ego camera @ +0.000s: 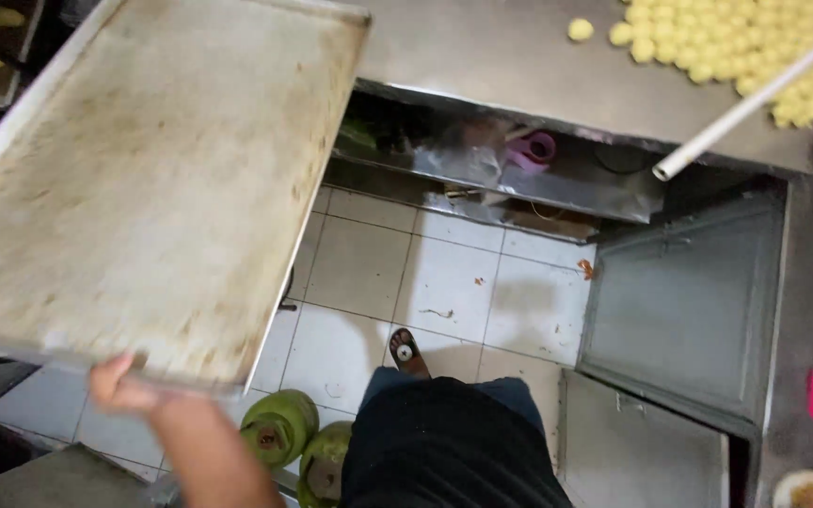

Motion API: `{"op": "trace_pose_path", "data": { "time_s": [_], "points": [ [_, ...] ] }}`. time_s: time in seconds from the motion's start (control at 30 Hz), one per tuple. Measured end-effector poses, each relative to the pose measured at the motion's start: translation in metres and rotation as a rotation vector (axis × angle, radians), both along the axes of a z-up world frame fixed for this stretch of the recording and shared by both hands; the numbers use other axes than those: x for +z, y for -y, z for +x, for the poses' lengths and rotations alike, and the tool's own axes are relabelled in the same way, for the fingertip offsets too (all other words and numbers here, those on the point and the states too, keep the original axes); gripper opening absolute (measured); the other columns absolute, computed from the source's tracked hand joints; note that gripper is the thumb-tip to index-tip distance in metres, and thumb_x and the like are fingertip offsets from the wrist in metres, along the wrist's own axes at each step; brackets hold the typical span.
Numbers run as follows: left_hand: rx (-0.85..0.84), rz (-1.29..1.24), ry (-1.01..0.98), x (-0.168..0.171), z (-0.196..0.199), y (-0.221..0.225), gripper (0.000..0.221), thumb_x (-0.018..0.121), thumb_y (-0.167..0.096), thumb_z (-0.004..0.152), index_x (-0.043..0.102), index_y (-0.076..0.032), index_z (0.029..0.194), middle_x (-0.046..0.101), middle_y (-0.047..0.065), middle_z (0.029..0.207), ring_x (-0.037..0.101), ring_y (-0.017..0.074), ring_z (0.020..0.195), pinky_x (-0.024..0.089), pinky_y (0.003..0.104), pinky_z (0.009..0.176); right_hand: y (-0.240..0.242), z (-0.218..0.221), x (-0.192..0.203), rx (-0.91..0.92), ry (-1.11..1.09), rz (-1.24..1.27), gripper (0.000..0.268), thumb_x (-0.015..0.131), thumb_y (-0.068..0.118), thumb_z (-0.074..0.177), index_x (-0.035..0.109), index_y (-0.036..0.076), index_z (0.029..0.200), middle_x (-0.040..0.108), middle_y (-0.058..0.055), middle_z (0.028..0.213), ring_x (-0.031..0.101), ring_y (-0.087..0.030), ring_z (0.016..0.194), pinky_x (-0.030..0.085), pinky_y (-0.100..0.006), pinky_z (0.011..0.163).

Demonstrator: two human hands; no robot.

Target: Braiding pieces of dough, arranging them on a baking tray, and preparing trays by cleaning and greasing them.

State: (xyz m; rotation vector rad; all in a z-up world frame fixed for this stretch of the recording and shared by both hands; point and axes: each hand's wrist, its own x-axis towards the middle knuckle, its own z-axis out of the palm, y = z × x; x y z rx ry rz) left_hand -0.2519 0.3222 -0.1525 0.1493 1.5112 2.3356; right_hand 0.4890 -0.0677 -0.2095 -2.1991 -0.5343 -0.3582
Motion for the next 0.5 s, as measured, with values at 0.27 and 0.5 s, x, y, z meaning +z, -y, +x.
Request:
{"op": "trace_pose_path", "data": {
  "time_s": [0.27, 0.5],
  "points": [
    [-0.448, 0.205, 0.531, -0.099, 0.057, -0.197, 0.018, 0.052, -0.007, 0.039, 0.039, -0.017, 0.046, 0.039, -0.004, 0.051, 0.04, 0.0162, 0.053, 0.036, 0.03, 0.062, -0.329, -0.185, 0.016, 0.513, -0.18, 0.17, 0.008, 0.067, 0.007, 0.094, 0.062, 0.006, 0.1, 0.063, -0.009, 0.095, 0.06, -0.018, 0.087, 0.047, -0.029, 0.077],
    [-0.695, -0.243, 0.509, -0.174, 0.125, -0.246, 0.017, 0.07, -0.001, 0.063, 0.064, -0.005, 0.078, 0.06, 0.007, 0.068, 0.062, 0.0232, 0.059, 0.057, 0.04, 0.063, -0.567, -0.237, -0.001, 0.783, -0.416, 0.34, 0.016, 0.08, 0.006, 0.076, 0.066, 0.006, 0.084, 0.066, -0.01, 0.08, 0.064, -0.021, 0.077, 0.05, -0.033, 0.076]
  ]
}}
